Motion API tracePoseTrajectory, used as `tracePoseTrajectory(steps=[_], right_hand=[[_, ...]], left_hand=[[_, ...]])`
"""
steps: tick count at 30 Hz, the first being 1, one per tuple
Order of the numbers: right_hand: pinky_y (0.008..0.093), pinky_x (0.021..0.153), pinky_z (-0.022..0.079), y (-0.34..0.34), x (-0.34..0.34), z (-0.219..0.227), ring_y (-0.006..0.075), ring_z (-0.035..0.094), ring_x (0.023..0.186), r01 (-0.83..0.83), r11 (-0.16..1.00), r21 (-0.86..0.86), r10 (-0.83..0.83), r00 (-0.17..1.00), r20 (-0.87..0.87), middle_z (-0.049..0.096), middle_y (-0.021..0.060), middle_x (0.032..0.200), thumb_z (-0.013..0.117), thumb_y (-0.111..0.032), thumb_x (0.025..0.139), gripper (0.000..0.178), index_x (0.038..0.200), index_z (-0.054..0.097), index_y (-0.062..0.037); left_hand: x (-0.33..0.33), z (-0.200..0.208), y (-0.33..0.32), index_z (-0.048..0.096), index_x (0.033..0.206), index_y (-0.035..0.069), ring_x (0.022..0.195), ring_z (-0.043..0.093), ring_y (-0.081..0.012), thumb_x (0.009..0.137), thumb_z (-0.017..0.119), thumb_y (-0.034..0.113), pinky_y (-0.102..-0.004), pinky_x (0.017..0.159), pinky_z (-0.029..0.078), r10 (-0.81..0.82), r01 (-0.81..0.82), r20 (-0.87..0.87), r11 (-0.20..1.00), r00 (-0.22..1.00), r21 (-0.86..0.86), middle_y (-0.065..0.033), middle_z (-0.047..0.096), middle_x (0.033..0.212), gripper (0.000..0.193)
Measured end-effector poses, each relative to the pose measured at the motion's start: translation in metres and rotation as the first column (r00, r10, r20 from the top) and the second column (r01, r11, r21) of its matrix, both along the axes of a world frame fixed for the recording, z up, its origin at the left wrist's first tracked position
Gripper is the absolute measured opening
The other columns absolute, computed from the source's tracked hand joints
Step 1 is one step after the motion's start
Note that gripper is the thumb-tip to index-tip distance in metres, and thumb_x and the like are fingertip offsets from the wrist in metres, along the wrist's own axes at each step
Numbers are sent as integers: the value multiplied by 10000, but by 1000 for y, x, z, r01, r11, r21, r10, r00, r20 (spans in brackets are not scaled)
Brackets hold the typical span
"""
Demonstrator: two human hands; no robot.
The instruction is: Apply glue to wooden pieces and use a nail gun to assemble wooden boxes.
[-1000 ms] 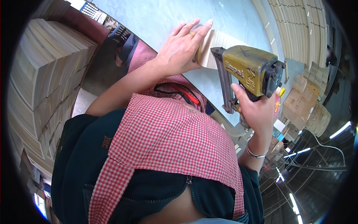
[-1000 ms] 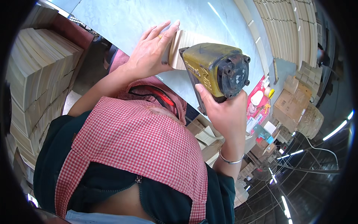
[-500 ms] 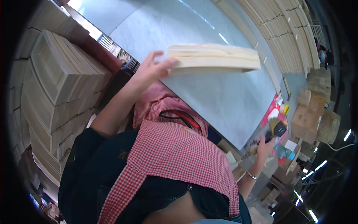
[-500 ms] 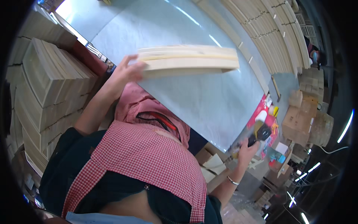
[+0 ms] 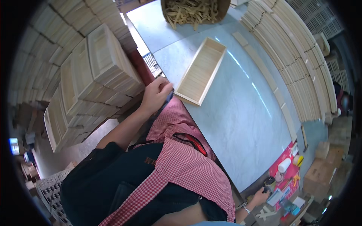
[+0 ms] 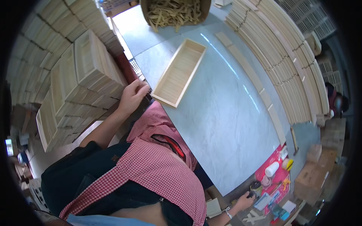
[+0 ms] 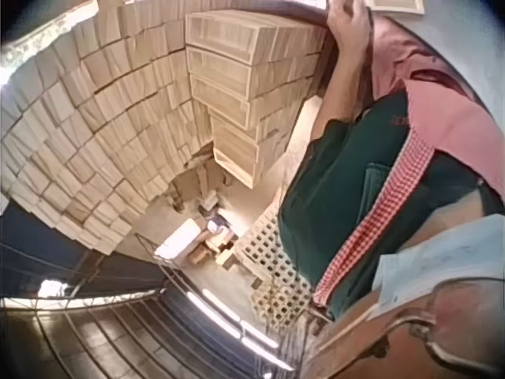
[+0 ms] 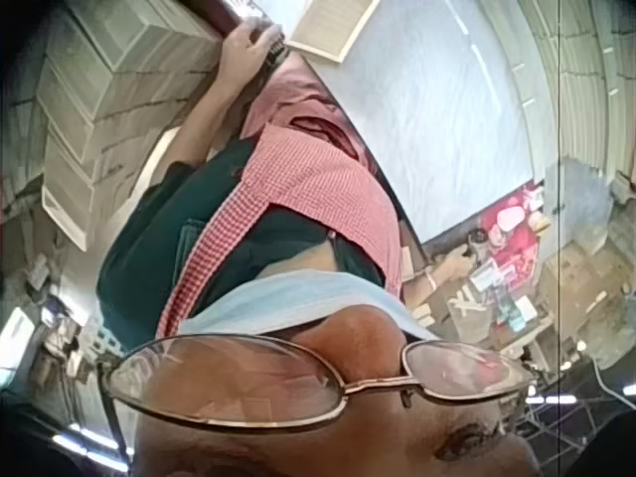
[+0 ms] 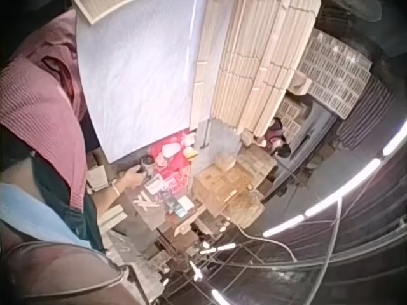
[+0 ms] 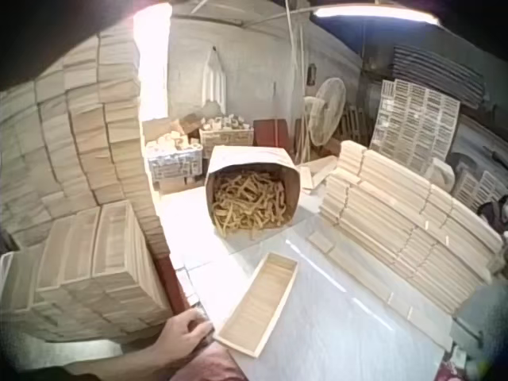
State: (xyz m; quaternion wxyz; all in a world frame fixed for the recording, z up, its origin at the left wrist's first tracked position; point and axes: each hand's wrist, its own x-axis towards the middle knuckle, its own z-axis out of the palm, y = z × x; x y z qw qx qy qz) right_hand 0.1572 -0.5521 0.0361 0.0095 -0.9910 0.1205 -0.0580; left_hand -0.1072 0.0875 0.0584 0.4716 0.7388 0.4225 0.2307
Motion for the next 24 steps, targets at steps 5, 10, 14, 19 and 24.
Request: tracePoseTrajectory(steps=[5,10,14,19,24], right_hand=[[409,934,527,70,33,27,380,658,1065,-175,961,216,134,973,190,671,235,1183,663,-159,922,374,1236,647,43],[361,918,540,106,74,-5,328,682,1018,-389,849,358,312,915,254,700,217,1135,653,-190,960,378,1252,643,49],[370,858,564,197,73,3,365,699,916,-574,722,386,428,809,403,722,236,998,697,-158,913,302,1118,703,64],[435,788,539,244,78,-5,400,630,813,-709,539,455,474,701,532,667,244,894,690,-168,894,259,1025,701,55],[451,805,545,292,60,-10,415,632,817,-724,437,534,493,689,531,667,260,896,700,-156,879,259,1016,705,63]], left_hand=[[43,-10,27,619,1236,-84,880,684,-309,897,672,217,-418,761,569,-87,105,-376,994,922,26,-253,658,1115,456],[60,-23,35,679,1004,-54,757,660,-297,897,580,189,-390,678,557,-109,169,-345,974,932,149,-171,695,900,283],[-45,66,5,678,1005,-33,701,580,-187,911,612,198,-312,613,489,194,-201,98,977,976,73,-90,659,808,259],[-235,136,-5,578,1377,26,819,602,-108,987,610,179,-214,660,484,673,-806,478,575,564,141,-70,681,1035,420],[-388,133,-7,646,1285,-2,1012,663,-290,925,560,160,-374,868,518,918,-888,303,101,257,449,-182,715,1128,404]])
